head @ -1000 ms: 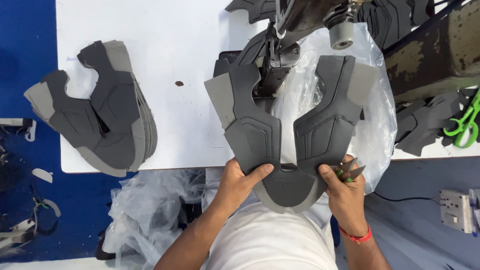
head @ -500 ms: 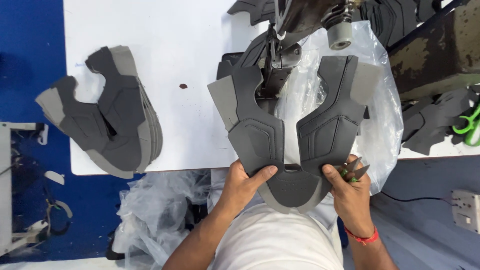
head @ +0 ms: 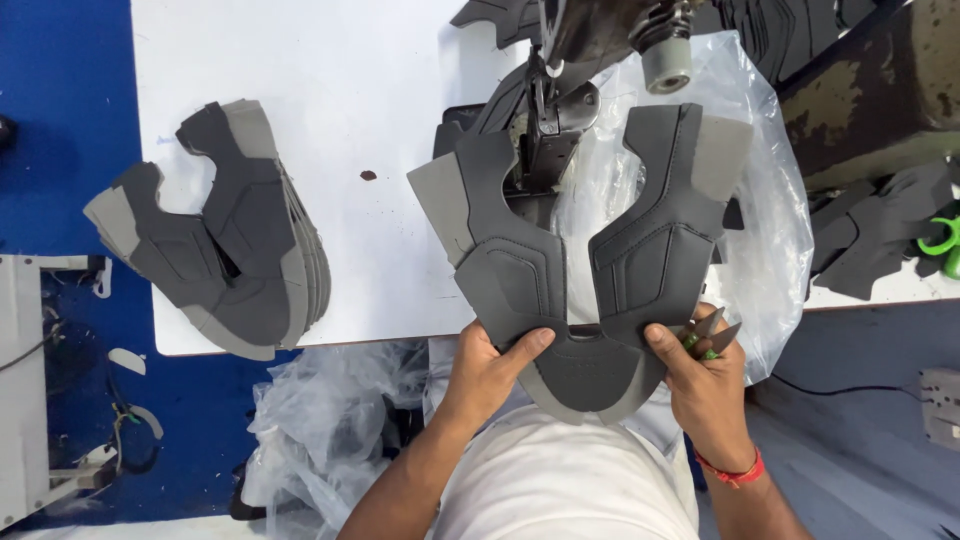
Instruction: The person aligns gray and black shoe parts and sews them together using a sewing machine. They repeatedly pick up parts, position them under the needle, sew the edges, and trim excess material with scissors.
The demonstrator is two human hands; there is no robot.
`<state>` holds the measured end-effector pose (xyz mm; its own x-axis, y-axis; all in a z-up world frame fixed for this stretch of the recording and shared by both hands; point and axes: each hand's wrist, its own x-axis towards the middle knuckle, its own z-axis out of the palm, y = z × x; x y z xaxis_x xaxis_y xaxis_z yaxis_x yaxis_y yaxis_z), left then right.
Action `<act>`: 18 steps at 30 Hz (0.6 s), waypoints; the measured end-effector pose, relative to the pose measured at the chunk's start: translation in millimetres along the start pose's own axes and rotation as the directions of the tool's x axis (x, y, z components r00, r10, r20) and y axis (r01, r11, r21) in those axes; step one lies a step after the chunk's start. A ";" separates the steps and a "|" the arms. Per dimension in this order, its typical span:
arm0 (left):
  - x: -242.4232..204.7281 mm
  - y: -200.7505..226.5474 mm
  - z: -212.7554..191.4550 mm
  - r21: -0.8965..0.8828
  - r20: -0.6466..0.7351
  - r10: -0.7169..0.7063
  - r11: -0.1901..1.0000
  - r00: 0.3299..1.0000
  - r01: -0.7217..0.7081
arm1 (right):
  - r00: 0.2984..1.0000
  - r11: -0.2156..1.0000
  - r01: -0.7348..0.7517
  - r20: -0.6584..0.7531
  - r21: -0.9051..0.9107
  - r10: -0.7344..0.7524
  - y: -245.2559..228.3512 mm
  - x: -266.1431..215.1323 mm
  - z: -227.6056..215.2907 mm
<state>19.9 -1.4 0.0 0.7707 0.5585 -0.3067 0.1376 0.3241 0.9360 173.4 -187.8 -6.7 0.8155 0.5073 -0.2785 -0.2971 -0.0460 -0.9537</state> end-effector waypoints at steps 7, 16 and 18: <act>2.6 -8.3 3.1 0.043 -0.017 0.059 0.997 0.998 -0.058 | 0.998 0.997 -0.069 -0.014 -0.023 0.069 -7.8 1.0 0.7; 4.1 -20.2 6.0 0.005 -0.007 0.039 0.999 0.999 -0.039 | 0.980 0.873 0.142 -0.059 -0.466 -0.191 -27.8 1.2 5.2; 1.7 -24.2 6.9 -0.010 -0.002 0.048 0.999 0.999 -0.048 | 0.973 0.853 0.195 -0.015 -0.485 -0.230 -32.1 -0.2 9.8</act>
<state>22.1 -13.6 -22.0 0.7752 0.5750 -0.2615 0.0941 0.3044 0.9479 177.9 -178.0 25.0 0.8692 0.4917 -0.0528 0.1463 -0.3577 -0.9223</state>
